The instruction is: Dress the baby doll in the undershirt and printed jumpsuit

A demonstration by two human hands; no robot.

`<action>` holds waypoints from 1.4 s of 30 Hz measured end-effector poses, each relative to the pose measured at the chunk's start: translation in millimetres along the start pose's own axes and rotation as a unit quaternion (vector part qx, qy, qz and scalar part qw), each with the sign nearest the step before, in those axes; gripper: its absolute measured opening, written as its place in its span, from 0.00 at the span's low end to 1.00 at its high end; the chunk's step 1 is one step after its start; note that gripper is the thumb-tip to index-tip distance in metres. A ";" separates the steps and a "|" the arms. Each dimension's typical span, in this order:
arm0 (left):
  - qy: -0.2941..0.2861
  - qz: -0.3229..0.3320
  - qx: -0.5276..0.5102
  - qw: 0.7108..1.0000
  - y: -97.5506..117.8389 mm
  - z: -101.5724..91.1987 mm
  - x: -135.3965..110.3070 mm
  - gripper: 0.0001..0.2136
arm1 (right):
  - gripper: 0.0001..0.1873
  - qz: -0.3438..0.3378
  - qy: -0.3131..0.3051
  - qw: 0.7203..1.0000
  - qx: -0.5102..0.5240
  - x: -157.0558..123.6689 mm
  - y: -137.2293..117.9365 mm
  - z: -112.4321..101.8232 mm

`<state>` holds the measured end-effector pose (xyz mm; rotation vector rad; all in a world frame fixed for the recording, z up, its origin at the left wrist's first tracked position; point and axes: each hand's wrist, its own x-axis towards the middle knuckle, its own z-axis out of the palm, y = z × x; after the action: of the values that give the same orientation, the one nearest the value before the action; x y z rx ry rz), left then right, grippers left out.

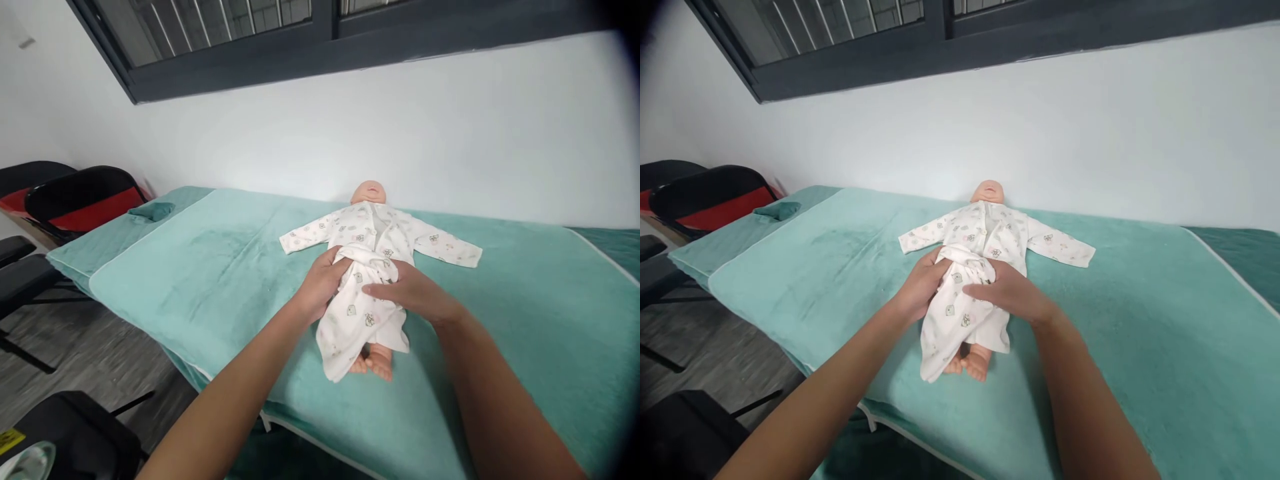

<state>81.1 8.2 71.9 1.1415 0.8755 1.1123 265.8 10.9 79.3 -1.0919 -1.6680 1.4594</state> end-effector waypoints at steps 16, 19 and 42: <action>0.051 -0.161 0.069 0.983 23.0 23.8 -86.1 0.18 | 0.06 -0.028 -0.048 0.986 -0.155 -1.3 -7.2 -3.3; 0.146 -0.186 0.008 0.972 11.5 37.7 -116.2 0.18 | 0.06 -0.030 -0.116 0.965 -0.235 -0.3 -14.3 1.6; 0.385 -0.079 -0.015 0.919 -49.2 24.2 -177.3 0.19 | 0.12 -0.080 -0.188 0.885 -0.418 -1.2 -15.0 23.9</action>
<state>71.0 -171.6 27.2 0.5665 1.5182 1.4531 242.7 -1.1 90.3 -1.0737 -2.7328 0.8561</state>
